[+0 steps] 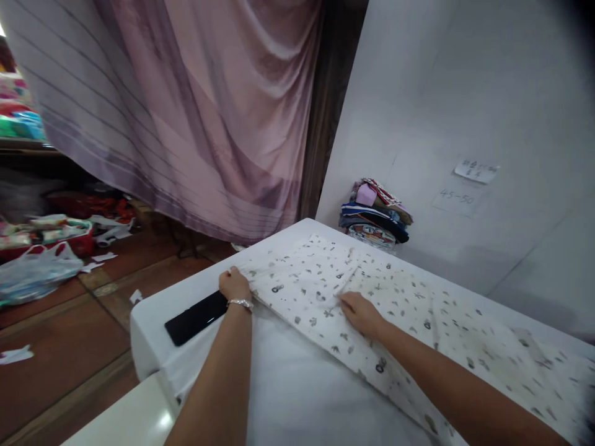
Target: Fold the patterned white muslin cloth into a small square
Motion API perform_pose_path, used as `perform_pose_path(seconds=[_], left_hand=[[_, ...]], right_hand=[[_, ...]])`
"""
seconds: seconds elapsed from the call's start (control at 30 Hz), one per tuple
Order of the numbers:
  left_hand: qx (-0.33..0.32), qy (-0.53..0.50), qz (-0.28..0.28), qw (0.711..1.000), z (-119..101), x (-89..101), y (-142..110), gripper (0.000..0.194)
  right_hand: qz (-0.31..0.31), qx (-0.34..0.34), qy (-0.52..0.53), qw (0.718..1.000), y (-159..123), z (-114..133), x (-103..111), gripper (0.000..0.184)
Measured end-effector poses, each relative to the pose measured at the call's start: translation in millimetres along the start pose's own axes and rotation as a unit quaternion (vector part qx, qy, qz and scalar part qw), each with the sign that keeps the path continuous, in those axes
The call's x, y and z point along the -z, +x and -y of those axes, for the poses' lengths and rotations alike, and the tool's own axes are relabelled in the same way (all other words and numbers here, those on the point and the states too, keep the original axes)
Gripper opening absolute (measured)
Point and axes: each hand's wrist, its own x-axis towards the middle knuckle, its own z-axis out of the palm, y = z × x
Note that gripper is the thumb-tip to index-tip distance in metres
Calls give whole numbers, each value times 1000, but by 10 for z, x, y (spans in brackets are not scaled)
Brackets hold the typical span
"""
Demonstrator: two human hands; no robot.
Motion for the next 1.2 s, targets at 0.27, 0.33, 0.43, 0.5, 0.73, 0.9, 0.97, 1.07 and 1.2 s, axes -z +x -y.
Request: perform_pose_path(seconds=[0.27,0.33,0.43,0.5,0.73,0.9,0.97,1.07,1.2], left_hand=[[-64,9,23,998,-101,36,-381,10],[-104,-10,121,987,-123,68,-551,5],[-132,-42,243,960,-102,111,-728,3],[-108,-47,232,966,-53,129,-754,8],[-9,-63,118,991,45,152,-615,19],[20,-71,96,993,6,171,-606,18],[25,-72,92,993,0,177,-607,18],[28,-74,92,993,-2,183,-603,19],[19,-77,81,994,7,186,-589,19]], right_hand=[[-62,-112,98,987,508,-209,188,25],[-73,-129,96,984,888,-235,250,26],[-83,-144,88,982,1454,-238,275,26],[-87,-145,77,983,1779,-194,223,25],[-54,-124,23,991,2490,36,-201,24],[-15,-137,-1,990,2635,5,-402,17],[-5,-150,-9,989,2631,-52,-429,18],[-4,-159,-21,987,2620,-147,-433,22],[-8,-170,-26,985,2647,-251,-410,26]])
